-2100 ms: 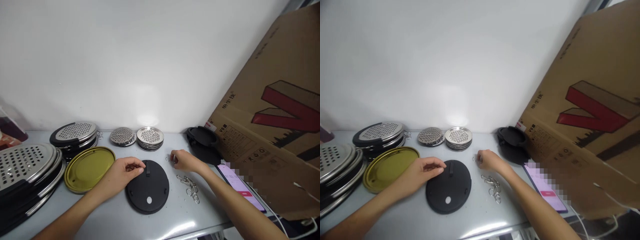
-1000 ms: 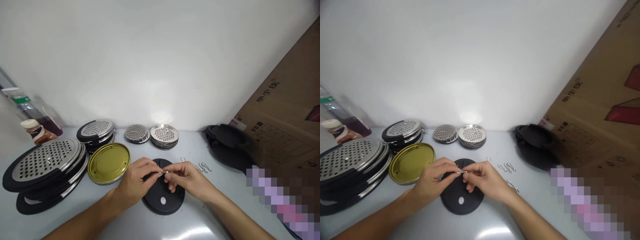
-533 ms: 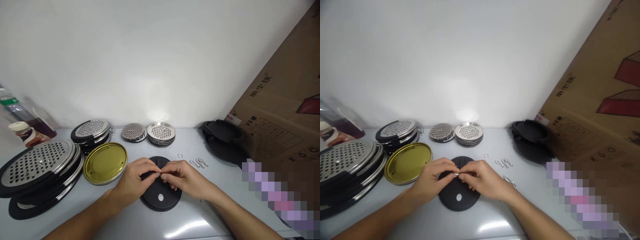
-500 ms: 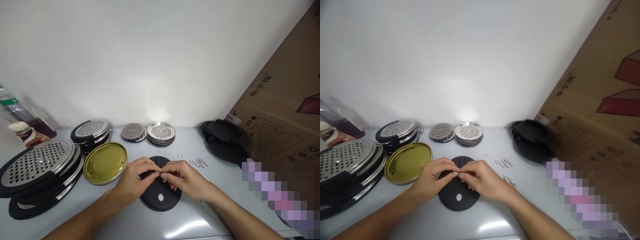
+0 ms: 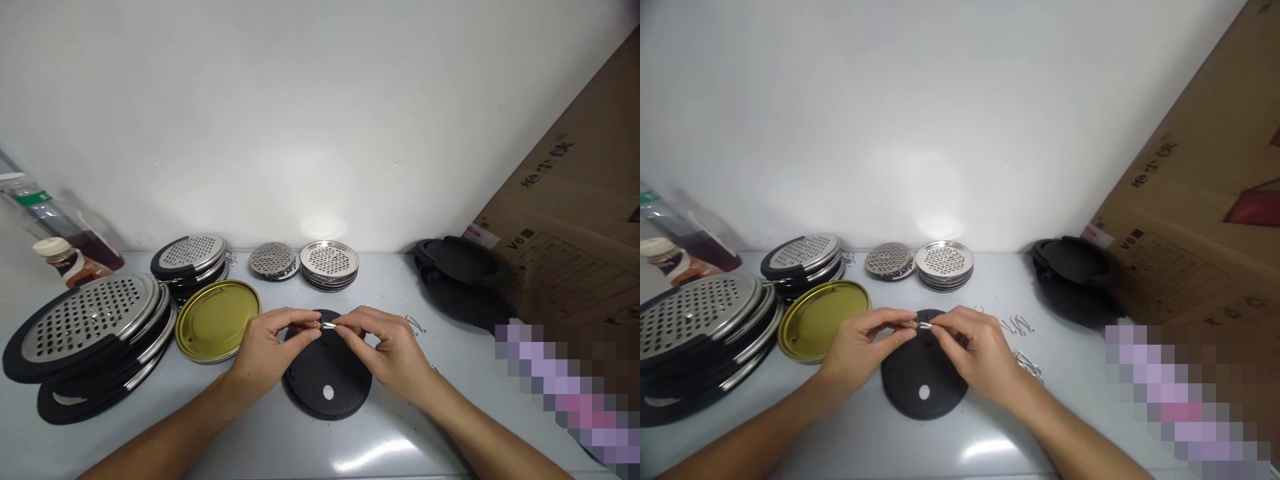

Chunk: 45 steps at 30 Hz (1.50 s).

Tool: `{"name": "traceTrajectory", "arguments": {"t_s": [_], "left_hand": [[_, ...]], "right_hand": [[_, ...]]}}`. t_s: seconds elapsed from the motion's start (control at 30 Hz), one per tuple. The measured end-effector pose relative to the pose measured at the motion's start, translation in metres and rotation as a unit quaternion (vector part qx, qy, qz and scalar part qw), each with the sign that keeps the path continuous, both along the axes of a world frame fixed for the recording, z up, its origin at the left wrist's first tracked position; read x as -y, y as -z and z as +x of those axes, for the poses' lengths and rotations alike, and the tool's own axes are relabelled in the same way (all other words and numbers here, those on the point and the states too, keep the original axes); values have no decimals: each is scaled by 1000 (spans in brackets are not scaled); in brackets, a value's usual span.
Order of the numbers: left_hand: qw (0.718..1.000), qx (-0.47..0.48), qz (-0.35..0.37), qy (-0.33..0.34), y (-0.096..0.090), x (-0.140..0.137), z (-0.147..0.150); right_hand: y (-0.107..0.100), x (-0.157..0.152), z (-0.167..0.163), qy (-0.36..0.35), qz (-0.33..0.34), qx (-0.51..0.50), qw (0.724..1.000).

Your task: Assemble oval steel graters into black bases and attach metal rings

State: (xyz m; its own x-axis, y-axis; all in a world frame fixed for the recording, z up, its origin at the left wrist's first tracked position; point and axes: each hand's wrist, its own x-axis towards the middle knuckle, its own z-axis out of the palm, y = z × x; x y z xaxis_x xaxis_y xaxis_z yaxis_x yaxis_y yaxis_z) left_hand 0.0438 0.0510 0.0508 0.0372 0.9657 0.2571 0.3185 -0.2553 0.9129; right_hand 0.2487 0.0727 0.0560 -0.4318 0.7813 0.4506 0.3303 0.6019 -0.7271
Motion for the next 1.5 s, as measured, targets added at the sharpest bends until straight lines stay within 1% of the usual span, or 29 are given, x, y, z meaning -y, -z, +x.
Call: {"name": "traceTrajectory", "arguments": {"t_s": [0.07, 0.13, 0.23, 0.3, 0.4, 0.53, 0.67, 0.83, 0.9, 0.97, 1.0, 1.07, 1.13, 1.2, 1.27, 1.5], "left_hand": [[999, -17, 31, 19, 1, 0, 0], [997, -31, 61, 37, 4, 1, 0], [989, -59, 120, 58, 7, 3, 0], [983, -78, 151, 70, 7, 4, -1], [978, -94, 175, 64, 7, 3, -2], [979, -99, 168, 64, 6, 0, -4], [985, -74, 126, 90, 6, 2, -4], [992, -19, 57, 108, 4, 6, -2], [994, 12, 13, 111, 4, 6, -1], [989, 73, -61, 113, 3, 5, 0], [980, 113, -104, 123, 2, 4, 0], [951, 189, -184, 162, 0, 2, 0], [920, 246, -233, 199, -2, 0, -2], [898, 286, -261, 208, -2, -1, -4], [884, 311, -282, 205, -3, -2, -5], [850, 346, -335, 214, -6, 1, -4]], "right_hand": [[4, 1, -2, -2, 61, -9, 998], [7, 2, -4, -13, 105, -9, 994], [12, 2, -5, -36, 141, 1, 989], [14, 2, -5, -49, 145, 6, 988], [13, 2, -6, -51, 134, -4, 990], [9, 4, -8, -47, 108, -31, 993], [9, 6, -9, -40, 96, -50, 993], [10, 8, -9, -12, 64, -58, 996], [10, 8, -9, -13, 49, -59, 997], [10, 8, -9, -20, 43, -62, 997], [10, 8, -9, -22, 45, -64, 997], [10, 8, -9, -20, 63, -74, 995], [11, 9, -9, -14, 85, -85, 993], [12, 10, -9, -14, 100, -91, 991], [12, 11, -10, -19, 108, -93, 990], [9, 12, -11, -10, 140, -92, 986]]}}
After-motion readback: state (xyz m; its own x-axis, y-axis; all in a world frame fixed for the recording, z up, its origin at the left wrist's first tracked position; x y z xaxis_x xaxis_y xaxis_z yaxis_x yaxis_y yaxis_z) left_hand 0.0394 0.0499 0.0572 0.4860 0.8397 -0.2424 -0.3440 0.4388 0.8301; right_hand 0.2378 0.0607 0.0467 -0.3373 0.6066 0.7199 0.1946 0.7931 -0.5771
